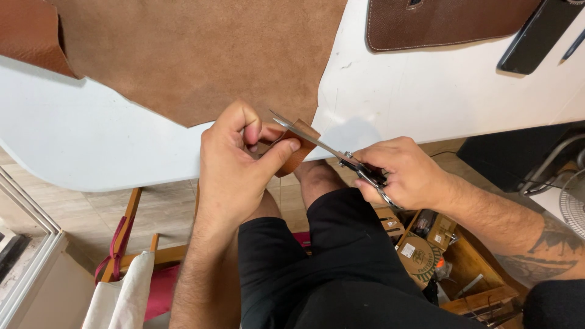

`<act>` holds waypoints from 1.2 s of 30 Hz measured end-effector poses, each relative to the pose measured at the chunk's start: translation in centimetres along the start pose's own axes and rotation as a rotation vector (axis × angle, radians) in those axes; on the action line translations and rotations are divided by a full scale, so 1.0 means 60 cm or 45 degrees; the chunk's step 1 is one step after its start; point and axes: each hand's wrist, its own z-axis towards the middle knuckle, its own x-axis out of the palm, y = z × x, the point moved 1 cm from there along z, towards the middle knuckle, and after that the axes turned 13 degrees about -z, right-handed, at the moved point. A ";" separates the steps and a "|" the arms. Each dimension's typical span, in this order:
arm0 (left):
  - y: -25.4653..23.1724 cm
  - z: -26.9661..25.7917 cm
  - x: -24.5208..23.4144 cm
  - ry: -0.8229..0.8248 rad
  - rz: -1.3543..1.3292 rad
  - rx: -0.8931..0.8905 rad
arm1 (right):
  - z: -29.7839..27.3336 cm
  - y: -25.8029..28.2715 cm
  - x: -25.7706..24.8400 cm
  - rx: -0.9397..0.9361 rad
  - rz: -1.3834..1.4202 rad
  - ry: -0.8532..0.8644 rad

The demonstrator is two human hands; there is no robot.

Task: Cutting a piece of leather from a hide using scissors and inspecting materials in a workshop.

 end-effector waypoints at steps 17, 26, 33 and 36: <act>0.002 -0.008 0.003 0.039 0.089 -0.017 | 0.029 0.010 -0.008 0.053 0.018 0.034; -0.004 -0.008 -0.002 0.014 0.074 -0.039 | 0.028 0.003 -0.001 0.018 0.043 0.007; 0.018 -0.035 -0.018 0.006 -0.077 -0.052 | 0.047 0.012 -0.023 0.007 -0.223 -0.284; 0.092 -0.065 -0.009 0.082 -0.557 -0.025 | 0.088 0.022 -0.034 0.071 -0.618 -0.442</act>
